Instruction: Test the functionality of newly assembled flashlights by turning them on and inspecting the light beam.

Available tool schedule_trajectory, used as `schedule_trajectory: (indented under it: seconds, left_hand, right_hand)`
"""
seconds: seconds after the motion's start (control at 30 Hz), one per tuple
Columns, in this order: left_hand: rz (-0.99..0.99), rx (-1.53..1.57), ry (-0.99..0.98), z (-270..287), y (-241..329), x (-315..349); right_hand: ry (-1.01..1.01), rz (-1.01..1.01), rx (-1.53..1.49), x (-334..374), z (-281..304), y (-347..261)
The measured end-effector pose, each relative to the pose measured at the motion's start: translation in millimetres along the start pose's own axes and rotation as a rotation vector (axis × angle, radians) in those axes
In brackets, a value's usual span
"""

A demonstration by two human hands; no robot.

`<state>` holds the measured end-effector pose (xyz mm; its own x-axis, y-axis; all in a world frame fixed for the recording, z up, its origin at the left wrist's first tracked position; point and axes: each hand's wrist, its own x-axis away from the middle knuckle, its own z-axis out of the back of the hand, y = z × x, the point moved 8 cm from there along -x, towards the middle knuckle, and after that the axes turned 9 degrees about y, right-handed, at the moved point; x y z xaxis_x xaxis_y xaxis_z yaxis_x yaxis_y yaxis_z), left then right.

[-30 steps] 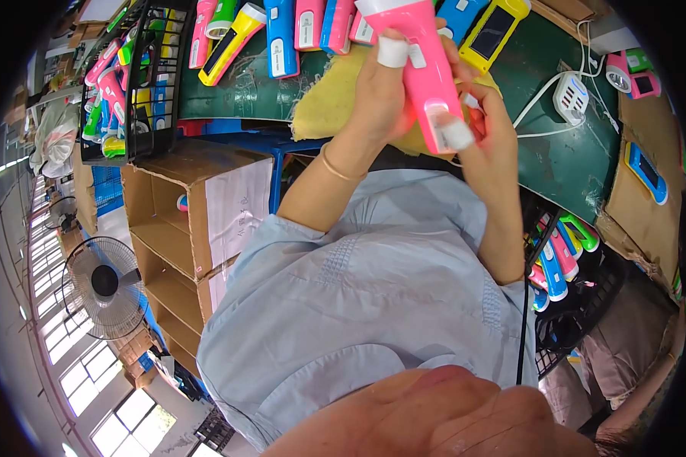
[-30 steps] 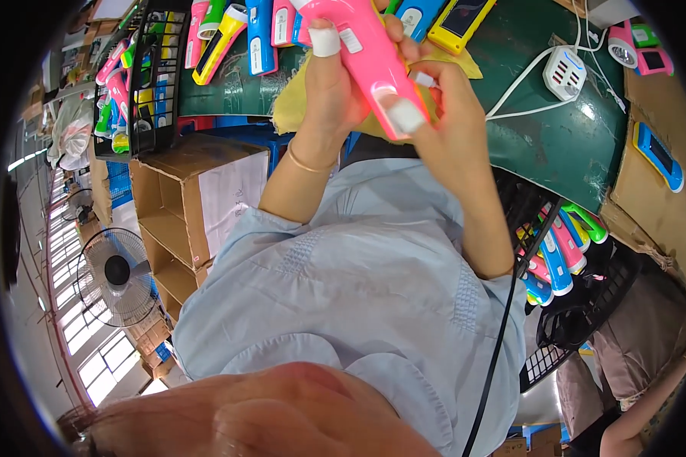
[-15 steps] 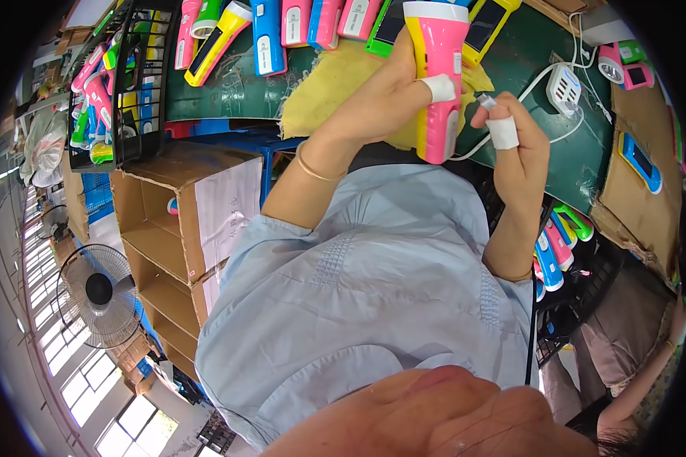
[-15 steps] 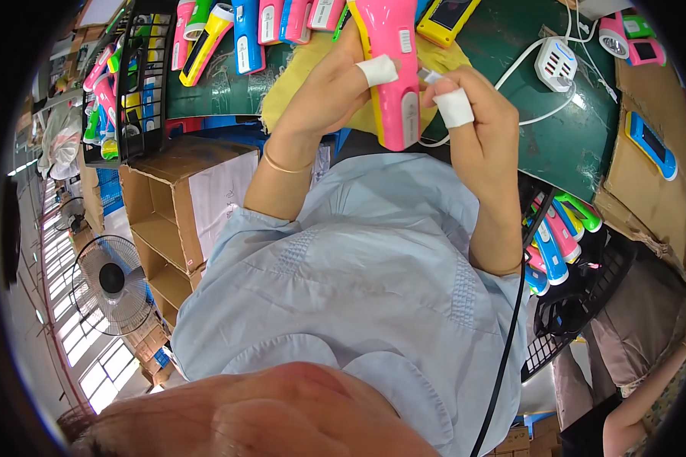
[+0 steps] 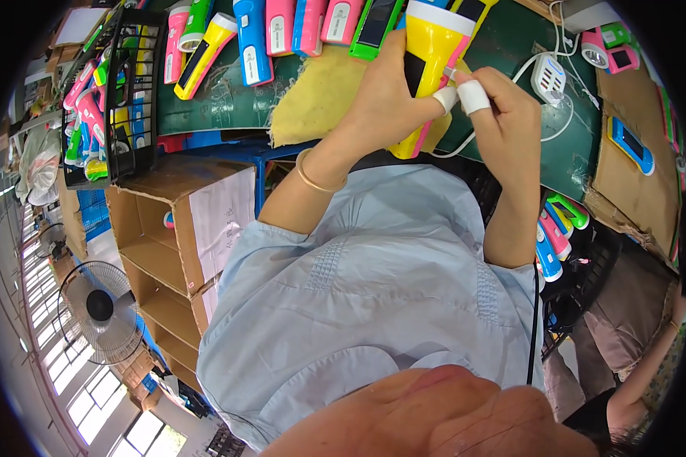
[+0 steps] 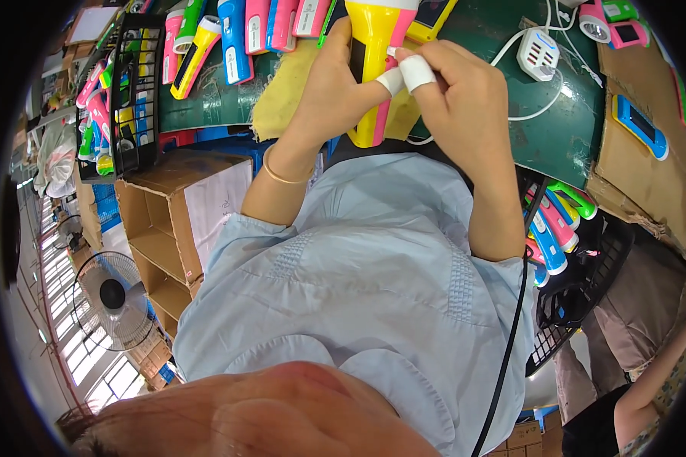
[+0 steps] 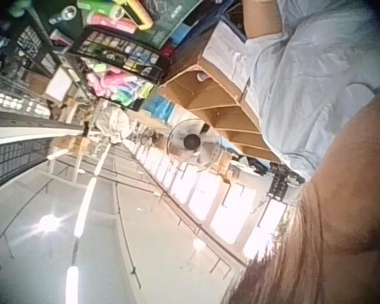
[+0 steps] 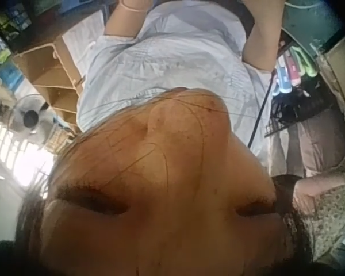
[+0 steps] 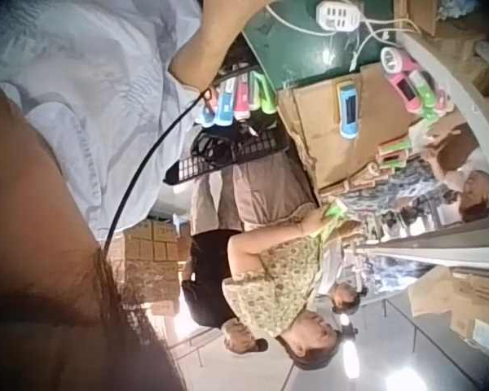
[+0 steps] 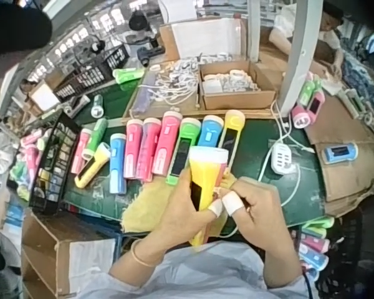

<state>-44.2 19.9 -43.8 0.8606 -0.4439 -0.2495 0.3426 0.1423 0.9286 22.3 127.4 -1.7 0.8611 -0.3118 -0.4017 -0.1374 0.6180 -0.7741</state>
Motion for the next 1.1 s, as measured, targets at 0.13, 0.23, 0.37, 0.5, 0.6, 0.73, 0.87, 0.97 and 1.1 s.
schedule_trajectory:
  seconds: [0.13,0.23,0.37,0.5,0.6,0.73,0.87,0.97,1.1]
  left_hand:
    - [-0.121,-0.153,0.125,8,7,2]
    - [-0.121,-0.183,0.156,-2,13,1]
    - [-0.140,-0.204,0.119,-7,13,0]
    - [-0.212,-0.221,0.090,-8,34,1]
    - [-0.166,-0.186,0.045,-10,40,0]
    - [-0.281,-0.275,0.000,-20,49,5]
    - [-0.111,-0.166,0.241,31,24,-28]
    - [0.198,0.447,0.247,35,5,-31]
    - [0.243,0.757,0.172,20,8,-21]
  right_hand:
    - [0.103,0.112,0.182,7,-6,-10]
    - [0.184,0.068,0.147,4,-7,-1]
    - [0.192,0.106,0.151,5,-11,9]
    - [0.331,0.086,-0.006,27,9,-2]
    - [0.346,0.049,-0.129,37,21,-3]
    - [0.398,0.110,-0.087,47,29,-5]
    - [0.298,0.091,-0.141,60,55,-20]
    - [0.179,-0.187,-0.150,51,47,9]
    - [0.230,-0.007,-0.026,47,36,23]
